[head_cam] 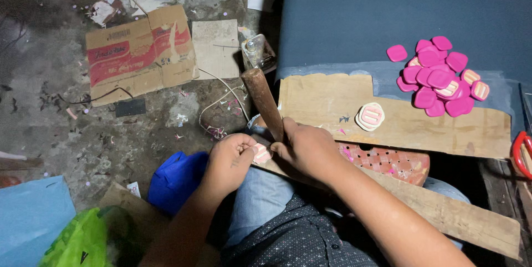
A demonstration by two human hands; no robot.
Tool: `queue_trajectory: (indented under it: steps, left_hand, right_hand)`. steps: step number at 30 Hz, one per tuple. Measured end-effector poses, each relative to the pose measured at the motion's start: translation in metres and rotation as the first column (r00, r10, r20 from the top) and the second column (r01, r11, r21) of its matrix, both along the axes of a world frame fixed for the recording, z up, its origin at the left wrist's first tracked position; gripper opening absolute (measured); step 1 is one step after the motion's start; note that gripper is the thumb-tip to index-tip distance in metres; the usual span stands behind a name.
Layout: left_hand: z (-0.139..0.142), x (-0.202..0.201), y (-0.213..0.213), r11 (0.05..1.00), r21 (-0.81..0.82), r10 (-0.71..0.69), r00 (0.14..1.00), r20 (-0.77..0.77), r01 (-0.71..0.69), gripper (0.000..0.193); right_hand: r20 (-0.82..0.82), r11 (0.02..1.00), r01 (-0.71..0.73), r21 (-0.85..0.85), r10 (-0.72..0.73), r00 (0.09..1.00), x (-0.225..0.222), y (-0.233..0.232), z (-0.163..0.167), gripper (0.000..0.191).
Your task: The person uses a curved metal tool and a wooden block to press and shape small pink foam pieces into a specific form. They repeatedly pick up a piece, place it on the block, press it with the tool, and set the finished piece aside on a nearby cardboard sheet.
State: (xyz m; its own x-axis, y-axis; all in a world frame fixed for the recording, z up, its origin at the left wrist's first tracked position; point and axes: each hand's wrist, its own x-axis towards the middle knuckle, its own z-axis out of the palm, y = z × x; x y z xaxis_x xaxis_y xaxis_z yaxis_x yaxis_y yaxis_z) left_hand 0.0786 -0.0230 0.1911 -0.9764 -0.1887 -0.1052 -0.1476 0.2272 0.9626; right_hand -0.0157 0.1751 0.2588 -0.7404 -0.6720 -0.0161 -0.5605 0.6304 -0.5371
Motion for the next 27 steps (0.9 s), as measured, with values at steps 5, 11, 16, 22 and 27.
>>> queue_trajectory:
  steps: [5, 11, 16, 22, 27]
  left_hand:
    - [0.003, 0.003, 0.000, 0.983, -0.175, 0.031, 0.991, -0.131, -0.054, 0.008]
    - [-0.020, -0.001, -0.003, 0.937, 0.346, 0.038, 0.998, 0.044, -0.051, 0.010]
    - [-0.023, 0.000, -0.007, 0.968, 0.249, 0.003, 1.000, 0.013, -0.006, 0.010]
    - [-0.012, -0.003, -0.003, 0.962, 0.255, 0.086, 0.994, 0.060, -0.099, 0.007]
    - [0.003, -0.007, -0.003, 0.990, 0.136, -0.023, 0.999, -0.043, 0.029, 0.008]
  right_hand:
    - [0.052, 0.997, -0.025, 0.078, 0.021, 0.998, -0.001, 0.008, -0.002, 0.041]
    - [0.053, 0.996, 0.005, 0.086, -0.010, 0.999, 0.006, 0.010, -0.001, 0.042]
    - [0.073, 0.996, 0.044, 0.079, -0.050, 0.996, 0.003, 0.005, -0.003, 0.044]
    - [0.098, 0.992, 0.034, 0.123, -0.047, 0.994, 0.008, 0.008, -0.004, 0.042]
    - [0.127, 0.997, 0.074, -0.001, -0.073, 0.989, 0.008, 0.007, -0.005, 0.040]
